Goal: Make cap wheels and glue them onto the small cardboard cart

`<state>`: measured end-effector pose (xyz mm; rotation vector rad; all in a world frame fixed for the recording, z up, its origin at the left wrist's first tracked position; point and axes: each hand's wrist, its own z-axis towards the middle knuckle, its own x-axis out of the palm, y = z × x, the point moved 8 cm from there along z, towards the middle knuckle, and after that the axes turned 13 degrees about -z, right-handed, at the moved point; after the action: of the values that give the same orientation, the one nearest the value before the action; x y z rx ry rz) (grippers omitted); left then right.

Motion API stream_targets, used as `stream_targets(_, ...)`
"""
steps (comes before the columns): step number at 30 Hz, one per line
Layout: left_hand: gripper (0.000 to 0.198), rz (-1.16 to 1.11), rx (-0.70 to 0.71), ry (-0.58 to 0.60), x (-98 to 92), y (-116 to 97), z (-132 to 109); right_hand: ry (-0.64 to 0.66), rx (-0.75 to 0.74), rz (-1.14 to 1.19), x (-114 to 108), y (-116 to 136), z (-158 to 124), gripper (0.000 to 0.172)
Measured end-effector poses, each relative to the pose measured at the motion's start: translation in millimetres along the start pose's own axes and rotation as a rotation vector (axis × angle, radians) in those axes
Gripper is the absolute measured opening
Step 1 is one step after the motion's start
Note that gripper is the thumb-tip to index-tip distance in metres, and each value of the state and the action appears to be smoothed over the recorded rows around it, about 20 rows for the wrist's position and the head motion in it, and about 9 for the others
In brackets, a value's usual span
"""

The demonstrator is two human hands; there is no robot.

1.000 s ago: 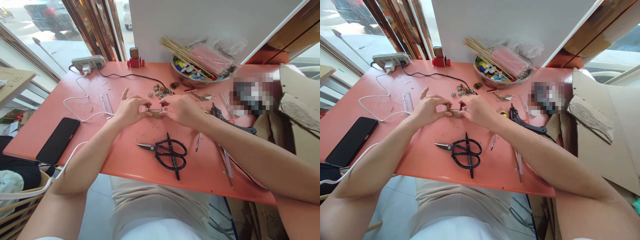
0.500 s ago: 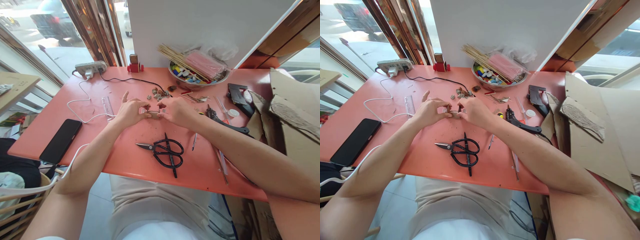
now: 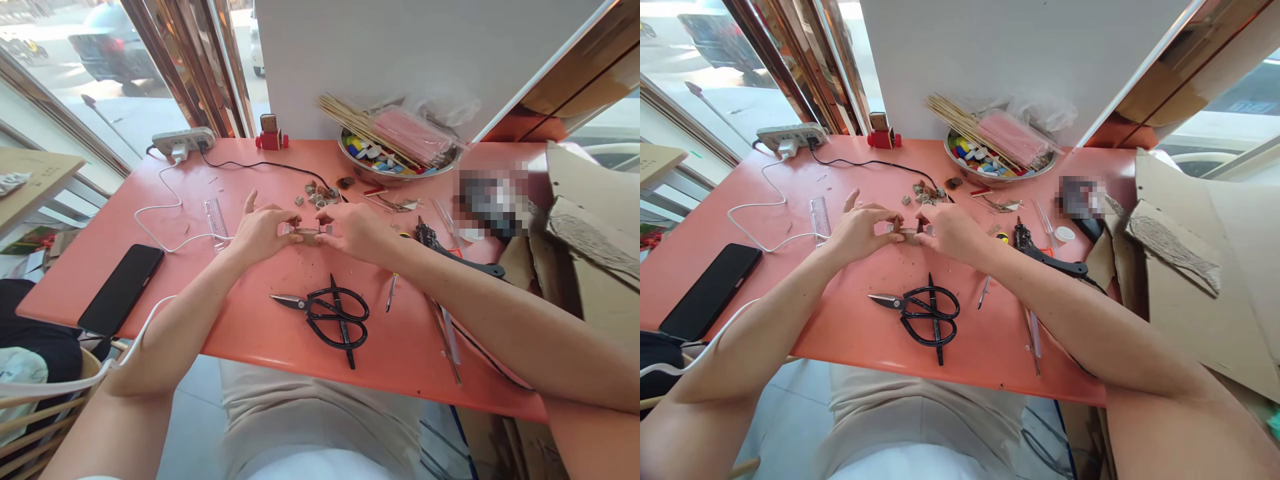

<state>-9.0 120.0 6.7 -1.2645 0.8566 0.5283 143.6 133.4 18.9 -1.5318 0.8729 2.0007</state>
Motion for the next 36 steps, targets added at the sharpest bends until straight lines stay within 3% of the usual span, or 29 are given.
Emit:
stream_targets(2, 0.020, -0.023, 0.002, -0.007, -0.4, 2, 0, 0.013, 0.003, 0.035, 1, -3, -2, 0.025)
stream_targets(5, 0.017, -0.073, -0.020, -0.036, -0.7, 6, -1, 0.039, 0.019, 0.094, 2, -9, -6, 0.057)
stream_targets(7, 0.017, -0.097, -0.034, -0.046, 0.8, 8, -1, 0.032, 0.030, 0.094, 0, -12, -10, 0.069)
stream_targets(12, 0.019, -0.110, -0.014, -0.039, 7.6, 2, -2, 0.040, 0.035, -0.020, 0, -13, -16, 0.040)
stream_targets(15, 0.023, -0.096, -0.041, -0.022, 10.6, 0, -3, 0.071, 0.048, -0.078, 4, -14, -17, 0.034)
stream_targets(21, 0.058, -0.077, -0.066, 0.034, 8.8, 2, -7, 0.060, 0.056, -0.077, 7, -15, -18, 0.025)
stream_targets(26, 0.033, -0.049, -0.082, 0.019, 1.5, 9, -9, 0.039, 0.048, -0.054, 1, -13, -21, 0.020)
stream_targets(36, 0.024, -0.129, -0.072, -0.007, 1.7, 14, -4, 0.050, 0.057, -0.040, 2, -17, -20, 0.019)
